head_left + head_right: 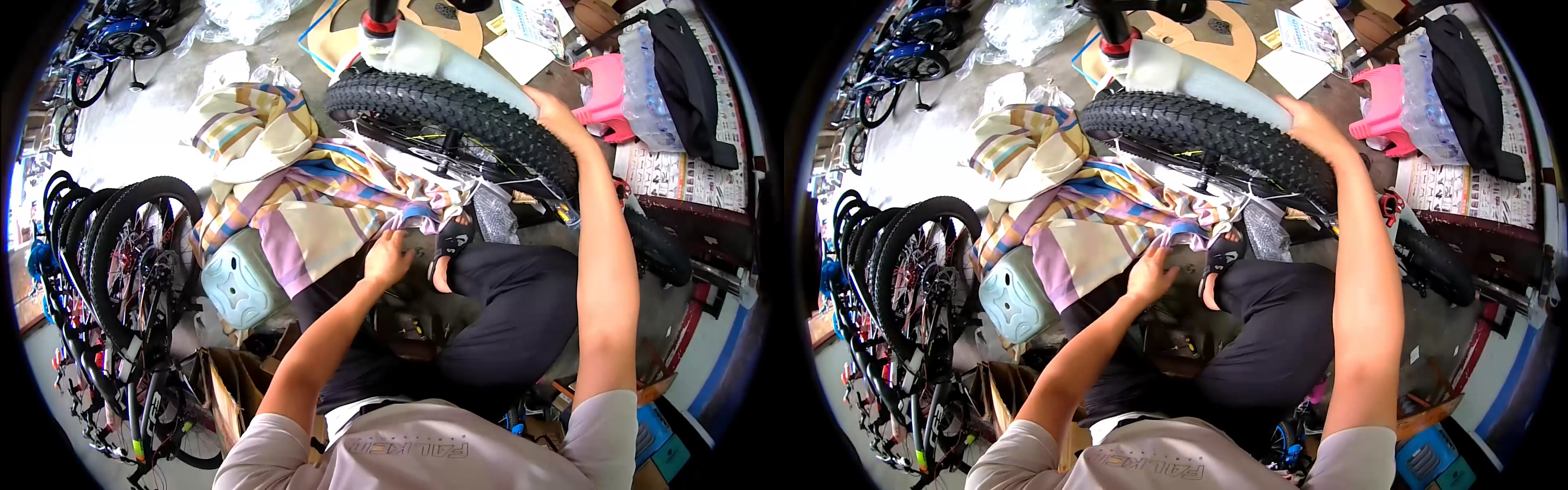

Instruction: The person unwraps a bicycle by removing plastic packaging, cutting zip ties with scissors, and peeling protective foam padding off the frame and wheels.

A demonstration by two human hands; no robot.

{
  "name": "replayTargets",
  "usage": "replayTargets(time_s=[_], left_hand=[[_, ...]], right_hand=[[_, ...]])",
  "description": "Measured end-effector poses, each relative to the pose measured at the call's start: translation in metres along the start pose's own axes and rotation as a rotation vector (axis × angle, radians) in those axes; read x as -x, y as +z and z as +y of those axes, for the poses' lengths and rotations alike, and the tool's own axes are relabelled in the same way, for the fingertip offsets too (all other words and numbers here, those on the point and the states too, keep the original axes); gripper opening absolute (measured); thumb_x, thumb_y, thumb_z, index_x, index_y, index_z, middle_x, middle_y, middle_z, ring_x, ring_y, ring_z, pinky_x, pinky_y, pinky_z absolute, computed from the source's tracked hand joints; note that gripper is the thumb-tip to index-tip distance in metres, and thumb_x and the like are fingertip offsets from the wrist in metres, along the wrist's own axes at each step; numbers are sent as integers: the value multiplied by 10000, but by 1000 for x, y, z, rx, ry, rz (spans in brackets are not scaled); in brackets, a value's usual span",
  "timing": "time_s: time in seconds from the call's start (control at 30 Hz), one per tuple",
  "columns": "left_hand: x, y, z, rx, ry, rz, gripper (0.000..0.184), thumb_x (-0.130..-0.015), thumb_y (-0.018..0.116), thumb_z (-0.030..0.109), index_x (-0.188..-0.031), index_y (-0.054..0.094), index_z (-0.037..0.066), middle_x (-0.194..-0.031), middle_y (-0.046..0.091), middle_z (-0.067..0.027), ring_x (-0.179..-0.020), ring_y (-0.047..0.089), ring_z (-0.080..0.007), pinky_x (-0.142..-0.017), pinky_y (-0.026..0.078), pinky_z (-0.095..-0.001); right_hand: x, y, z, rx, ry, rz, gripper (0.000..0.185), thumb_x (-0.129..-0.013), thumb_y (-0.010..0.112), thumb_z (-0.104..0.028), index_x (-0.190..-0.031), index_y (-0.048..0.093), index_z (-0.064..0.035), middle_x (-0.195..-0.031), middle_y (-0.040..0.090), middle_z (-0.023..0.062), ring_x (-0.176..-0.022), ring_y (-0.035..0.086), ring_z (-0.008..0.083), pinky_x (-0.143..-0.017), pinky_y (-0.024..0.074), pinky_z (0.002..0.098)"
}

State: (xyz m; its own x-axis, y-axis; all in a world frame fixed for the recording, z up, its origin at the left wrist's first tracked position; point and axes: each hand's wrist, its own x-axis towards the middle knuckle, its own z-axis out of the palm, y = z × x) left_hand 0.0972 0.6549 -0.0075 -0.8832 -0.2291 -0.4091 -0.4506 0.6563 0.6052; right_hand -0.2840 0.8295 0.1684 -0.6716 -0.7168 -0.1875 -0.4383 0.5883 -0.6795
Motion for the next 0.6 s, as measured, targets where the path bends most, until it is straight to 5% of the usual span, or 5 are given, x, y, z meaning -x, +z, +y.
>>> replayTargets(time_s=[0.23, 0.33, 0.4, 0.53, 0.6], left_hand=[[-75, 75, -4, -606, 223, 60, 777, -878, 688, 245, -1574, 362, 133, -1513, 463, -146, -1390, 436, -344, -1111, 390, -516], [-95, 66, -4, -623, 23, -265, 369, -972, 546, 223, -1314, 645, 127, -1216, 672, -122, -1202, 577, -290, -1036, 416, -467], [-96, 68, -10, -634, 4, -137, 287, -980, 548, 291, -1089, 745, 112, -1173, 696, -138, -1156, 629, -305, -1030, 449, -467], [-96, 61, 23, 101, 109, -55, 488, -901, 712, 429, -1222, 728, 62, -1210, 697, -198, -1126, 677, -372, -980, 531, -453], [-85, 66, 67, 495, -35, -262, 469, -944, 673, 395, -1259, 696, 48, -1196, 718, -216, -1152, 677, -369, -1010, 510, -451]], right_hand=[[5, 5, 1, 90, -33, 16, 522, -745, 728, -129, -1240, 614, -5, -1125, 701, 199, -1076, 671, 331, -940, 503, 394], [4, 3, -4, 62, -39, 21, 447, -750, 728, -139, -1169, 630, -21, -1051, 705, 185, -1008, 681, 325, -889, 510, 407], [2, -1, -12, 104, 89, -105, 613, -726, 742, -88, -1314, 595, 0, -1182, 706, 201, -1108, 678, 334, -958, 506, 396], [1, 3, -8, 97, 65, -68, 587, -740, 748, -109, -1301, 604, -12, -1154, 708, 198, -1084, 678, 346, -940, 509, 399], [0, 7, -1, 74, 54, -65, 581, -749, 747, -117, -1304, 608, -18, -1156, 707, 201, -1092, 675, 344, -948, 508, 398]])
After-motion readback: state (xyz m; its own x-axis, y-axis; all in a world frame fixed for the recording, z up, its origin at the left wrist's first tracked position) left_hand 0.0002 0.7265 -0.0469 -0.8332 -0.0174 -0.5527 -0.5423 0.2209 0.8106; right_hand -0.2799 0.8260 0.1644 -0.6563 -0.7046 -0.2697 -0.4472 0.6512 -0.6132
